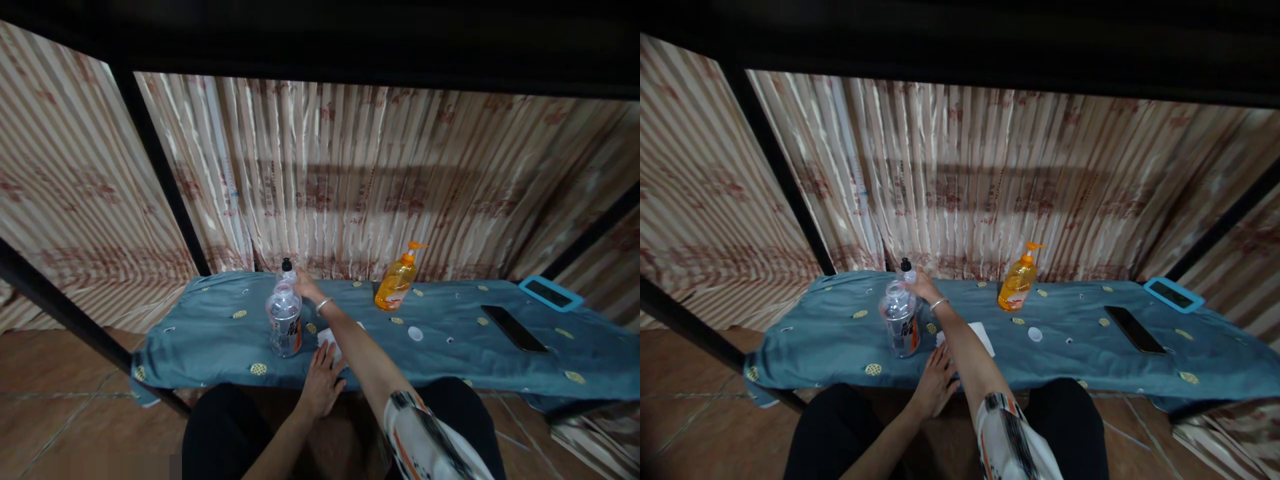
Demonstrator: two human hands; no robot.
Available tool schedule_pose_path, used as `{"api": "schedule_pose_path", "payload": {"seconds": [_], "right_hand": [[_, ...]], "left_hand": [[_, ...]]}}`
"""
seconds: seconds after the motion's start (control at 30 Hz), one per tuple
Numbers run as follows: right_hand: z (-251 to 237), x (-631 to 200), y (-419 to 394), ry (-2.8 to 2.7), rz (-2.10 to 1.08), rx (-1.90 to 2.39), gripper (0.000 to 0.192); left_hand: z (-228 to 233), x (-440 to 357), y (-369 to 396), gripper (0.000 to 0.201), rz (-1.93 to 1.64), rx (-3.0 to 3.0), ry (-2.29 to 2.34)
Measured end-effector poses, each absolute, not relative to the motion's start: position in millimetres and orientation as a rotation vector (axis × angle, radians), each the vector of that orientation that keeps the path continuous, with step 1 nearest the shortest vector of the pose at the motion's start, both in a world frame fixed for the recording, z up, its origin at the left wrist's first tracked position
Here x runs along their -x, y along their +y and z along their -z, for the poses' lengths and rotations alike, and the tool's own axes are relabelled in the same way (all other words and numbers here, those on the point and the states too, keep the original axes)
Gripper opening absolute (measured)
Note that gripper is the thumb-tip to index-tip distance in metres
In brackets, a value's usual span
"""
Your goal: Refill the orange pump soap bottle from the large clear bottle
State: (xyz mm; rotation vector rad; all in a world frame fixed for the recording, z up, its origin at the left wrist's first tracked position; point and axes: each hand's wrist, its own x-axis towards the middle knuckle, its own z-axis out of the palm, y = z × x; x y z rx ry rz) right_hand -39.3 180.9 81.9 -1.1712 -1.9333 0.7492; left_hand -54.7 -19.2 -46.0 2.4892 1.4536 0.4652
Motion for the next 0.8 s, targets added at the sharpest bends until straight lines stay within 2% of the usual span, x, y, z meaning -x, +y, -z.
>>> {"api": "schedule_pose_path", "payload": {"seconds": [0.27, 0.5, 0.7, 0.8], "right_hand": [[-92, -33, 159, -1.933, -0.684, 1.290, 0.029], [-98, -116, 93, -1.925, -0.640, 1.298, 0.036], [-72, -135, 54, -1.890, -0.663, 1.360, 0.041], [-69, -137, 49, -1.878, -0.670, 1.358, 0.043]], "left_hand": [[51, 54, -18, 0.052, -0.486, -2.516, 1.467], [58, 55, -16, 0.054, -0.530, -2.560, 1.455], [62, 61, -18, 0.052, -0.881, -2.236, 1.429], [57, 66, -19, 0.040, -1.080, -1.930, 1.451]]}}
